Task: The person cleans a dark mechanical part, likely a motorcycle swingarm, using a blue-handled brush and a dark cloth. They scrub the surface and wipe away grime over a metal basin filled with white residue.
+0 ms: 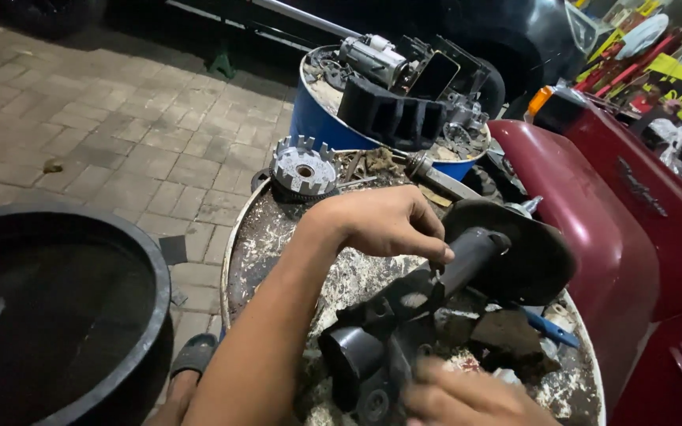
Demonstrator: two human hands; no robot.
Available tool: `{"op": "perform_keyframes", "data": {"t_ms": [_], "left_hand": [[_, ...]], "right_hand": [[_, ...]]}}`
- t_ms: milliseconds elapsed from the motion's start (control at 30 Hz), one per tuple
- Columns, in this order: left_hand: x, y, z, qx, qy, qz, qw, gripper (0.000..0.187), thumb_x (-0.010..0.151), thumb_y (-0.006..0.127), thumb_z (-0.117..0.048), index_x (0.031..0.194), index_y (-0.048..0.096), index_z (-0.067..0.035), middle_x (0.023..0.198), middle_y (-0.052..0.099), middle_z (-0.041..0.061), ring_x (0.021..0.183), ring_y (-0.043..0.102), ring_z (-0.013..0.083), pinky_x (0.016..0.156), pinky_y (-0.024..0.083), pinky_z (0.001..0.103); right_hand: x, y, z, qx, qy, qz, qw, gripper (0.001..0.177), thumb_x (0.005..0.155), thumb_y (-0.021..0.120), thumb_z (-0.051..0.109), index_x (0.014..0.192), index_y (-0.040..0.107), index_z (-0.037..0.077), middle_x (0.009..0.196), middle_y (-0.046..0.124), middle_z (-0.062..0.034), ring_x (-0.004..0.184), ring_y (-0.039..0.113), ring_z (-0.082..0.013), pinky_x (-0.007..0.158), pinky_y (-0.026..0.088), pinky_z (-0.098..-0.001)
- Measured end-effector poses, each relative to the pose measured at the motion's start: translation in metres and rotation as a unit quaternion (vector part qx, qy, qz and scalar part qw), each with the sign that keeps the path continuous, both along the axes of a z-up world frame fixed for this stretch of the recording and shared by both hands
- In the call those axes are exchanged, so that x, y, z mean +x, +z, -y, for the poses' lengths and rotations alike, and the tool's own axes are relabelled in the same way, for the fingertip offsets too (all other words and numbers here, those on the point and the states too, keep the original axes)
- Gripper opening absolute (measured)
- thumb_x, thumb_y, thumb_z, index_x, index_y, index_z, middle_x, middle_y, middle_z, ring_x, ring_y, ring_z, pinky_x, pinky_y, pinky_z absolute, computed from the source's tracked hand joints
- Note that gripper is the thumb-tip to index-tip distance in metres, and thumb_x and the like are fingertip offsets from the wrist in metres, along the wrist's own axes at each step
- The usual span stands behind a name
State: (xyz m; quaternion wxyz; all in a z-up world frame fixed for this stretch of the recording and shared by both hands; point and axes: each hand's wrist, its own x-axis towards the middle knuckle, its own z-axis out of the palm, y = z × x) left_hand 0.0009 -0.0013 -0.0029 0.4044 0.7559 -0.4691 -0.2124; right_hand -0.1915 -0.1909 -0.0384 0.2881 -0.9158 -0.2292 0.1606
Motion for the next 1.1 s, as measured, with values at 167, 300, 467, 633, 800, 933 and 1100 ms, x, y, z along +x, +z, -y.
{"op": "perform_keyframes", "data": {"t_ms": [167, 300, 467, 633, 800, 933, 1100], "left_hand": [[0.005, -0.006, 0.002, -0.028, -0.006, -0.019, 0.999, 0.027, 0.088, 0.070, -0.034, 0.084, 0.082, -0.011, 0.058, 0.046, -0.005, 0.054, 0.036, 0.0092, 0.050, 0.028, 0.027], [0.006, -0.008, 0.003, -0.030, -0.014, 0.010, 0.999, 0.030, 0.089, 0.067, -0.036, 0.085, 0.083, -0.011, 0.064, 0.054, -0.004, 0.056, 0.039, 0.0096, 0.052, 0.031, 0.028], [0.002, -0.005, 0.002, -0.022, -0.005, 0.009, 1.000, 0.029, 0.090, 0.067, -0.034, 0.083, 0.082, -0.010, 0.066, 0.053, -0.004, 0.058, 0.040, 0.0099, 0.054, 0.032, 0.028], [0.001, -0.004, 0.001, -0.030, -0.003, -0.010, 1.000, 0.029, 0.092, 0.069, -0.028, 0.070, 0.072, -0.009, 0.066, 0.048, -0.004, 0.058, 0.039, 0.0100, 0.054, 0.031, 0.029], [-0.004, 0.003, -0.001, -0.003, 0.013, -0.027, 1.000, 0.027, 0.093, 0.068, -0.030, 0.081, 0.078, -0.007, 0.069, 0.052, -0.003, 0.058, 0.039, 0.0108, 0.052, 0.031, 0.028], [0.006, -0.007, 0.003, -0.020, -0.006, 0.009, 1.000, 0.029, 0.092, 0.068, -0.033, 0.083, 0.080, -0.008, 0.070, 0.055, -0.002, 0.060, 0.046, 0.0100, 0.052, 0.036, 0.028], [0.001, -0.003, 0.001, -0.003, 0.016, -0.010, 1.000, 0.026, 0.092, 0.069, -0.033, 0.082, 0.078, -0.011, 0.065, 0.051, -0.004, 0.058, 0.042, 0.0098, 0.052, 0.031, 0.029]], "right_hand": [[-0.007, -0.003, -0.013, -0.089, 0.029, 0.492, 0.866, 0.010, 0.084, 0.074, 0.023, 0.093, 0.080, 0.025, 0.105, 0.080, 0.0158, 0.109, 0.077, -0.0129, 0.097, 0.055, -0.0249], [0.004, -0.026, 0.039, -0.013, 0.102, 0.289, 0.952, 0.016, 0.097, 0.065, 0.031, 0.091, 0.071, 0.018, 0.111, 0.081, 0.0017, 0.124, 0.072, -0.0251, 0.101, 0.055, -0.0386], [0.081, -0.028, 0.102, -0.012, 0.106, -0.042, 0.993, 0.072, 0.095, 0.040, 0.059, 0.139, 0.072, 0.010, 0.148, 0.059, -0.0162, 0.135, 0.053, -0.0266, 0.112, 0.029, -0.0469], [0.031, -0.014, -0.027, 0.435, -0.050, 0.299, 0.848, 0.010, 0.104, 0.059, 0.021, 0.112, 0.058, 0.016, 0.076, 0.064, -0.0143, 0.063, 0.064, -0.0182, 0.054, 0.052, -0.0257], [0.018, 0.012, -0.049, 0.166, -0.179, 0.478, 0.844, 0.014, 0.101, 0.046, 0.013, 0.107, 0.048, 0.000, 0.071, 0.066, -0.0098, 0.058, 0.069, -0.0139, 0.054, 0.057, -0.0231], [0.023, -0.008, -0.027, -0.023, -0.172, 0.518, 0.838, 0.018, 0.101, 0.051, 0.021, 0.111, 0.061, 0.011, 0.092, 0.074, 0.0071, 0.062, 0.075, 0.0013, 0.045, 0.049, -0.0141], [0.038, -0.004, -0.021, 0.000, -0.083, 0.523, 0.848, 0.020, 0.099, 0.053, 0.017, 0.115, 0.053, 0.004, 0.095, 0.071, -0.0059, 0.066, 0.077, -0.0111, 0.053, 0.060, -0.0227]]}}
